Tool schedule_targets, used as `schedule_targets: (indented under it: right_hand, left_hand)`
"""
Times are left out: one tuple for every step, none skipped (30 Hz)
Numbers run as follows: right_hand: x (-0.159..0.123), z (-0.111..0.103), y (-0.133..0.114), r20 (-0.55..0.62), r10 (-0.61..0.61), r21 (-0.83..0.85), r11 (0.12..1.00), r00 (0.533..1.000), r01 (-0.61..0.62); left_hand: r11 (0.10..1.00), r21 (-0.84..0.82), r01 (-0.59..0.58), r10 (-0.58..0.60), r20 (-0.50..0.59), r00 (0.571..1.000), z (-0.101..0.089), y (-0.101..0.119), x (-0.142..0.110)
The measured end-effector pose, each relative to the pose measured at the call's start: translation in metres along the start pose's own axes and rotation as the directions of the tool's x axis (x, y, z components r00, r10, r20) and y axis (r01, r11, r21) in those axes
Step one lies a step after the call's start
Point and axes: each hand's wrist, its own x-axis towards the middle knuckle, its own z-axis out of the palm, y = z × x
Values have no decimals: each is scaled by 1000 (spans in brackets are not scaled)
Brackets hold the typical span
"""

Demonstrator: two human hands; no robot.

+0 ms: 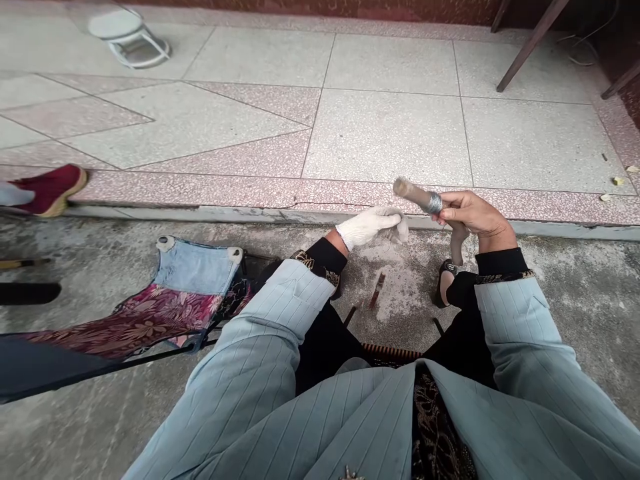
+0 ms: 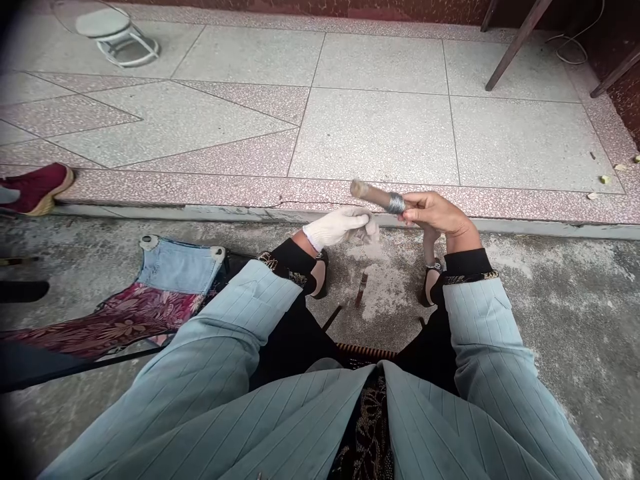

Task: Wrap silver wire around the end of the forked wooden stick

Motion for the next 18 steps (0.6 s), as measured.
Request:
schedule_targets:
  right_hand:
    - [1, 0, 1, -47, -24, 26, 999, 999, 25]
    - [3, 0, 3, -82, -40, 40, 998, 996, 43]
    - [4, 0, 3, -107, -44, 45, 998, 993, 49]
    - [4, 0, 3, -123, -40, 44, 998, 992, 46]
    - [4, 0, 3, -132, -36, 44, 998, 991, 42]
    - [4, 1, 2, -137, -34, 46, 998, 990, 41]
    - [3, 1, 1, -140, -33, 47, 998, 990, 40]
    - [3, 1, -1, -142, -33, 46, 998, 989, 40]
    - [2, 2, -2, -144, -32, 44, 998, 989, 39]
    - [1, 3, -3, -145, -30, 39, 999, 989, 36]
    - [1, 3, -5, -148, -25, 30, 999, 989, 30]
    - [1, 4, -6, -153, -19, 20, 1000, 988, 22]
    - [1, 5, -7, -161, -13, 9, 1000, 987, 15]
    - [1, 5, -7, -170, -9, 0, 1000, 985, 9]
    - [1, 6, -7, -179, -7, -5, 1000, 984, 6]
    - [2, 5, -7, -188, -8, -5, 1000, 982, 7]
    - [3, 5, -6, -196, -11, 1, 1000, 981, 11]
    - [3, 4, -5, -201, -14, 8, 1000, 980, 16]
  left_hand:
    - [999, -33, -1, 2, 25, 1000, 1, -1, -1]
    - [998, -64, -2, 4, 23, 1000, 2, -1, -2]
    - [995, -95, -7, 7, -4, 1000, 3, -1, -3]
    - [992, -123, -12, 8, -36, 999, 3, -1, -3]
    - [989, -146, -9, 0, -62, 998, 3, -2, -3]
    - [987, -160, 2, -15, -81, 997, 3, -2, -3]
    - [985, -169, 20, -36, -91, 995, 2, -3, -2]
    - [984, -172, 38, -55, -99, 994, 1, -4, -1]
    - [984, -172, 54, -73, -107, 992, 0, -5, -1]
    - [983, -172, 68, -89, -113, 990, -1, -7, 0]
    - [982, -173, 79, -100, -115, 988, -2, -8, 1]
    - [981, -175, 87, -108, -113, 988, -4, -9, 1]
    - [980, -174, 93, -112, -104, 988, -5, -9, 1]
    - [980, -172, 95, -112, -91, 990, -5, -10, 1]
    - [981, -170, 94, -108, -77, 991, -6, -9, 1]
    - [982, -167, 90, -102, -65, 993, -5, -9, 1]
    - [983, -164, 86, -97, -56, 994, -5, -7, 0]
    - [984, -160, 84, -93, -52, 994, -4, -6, 0]
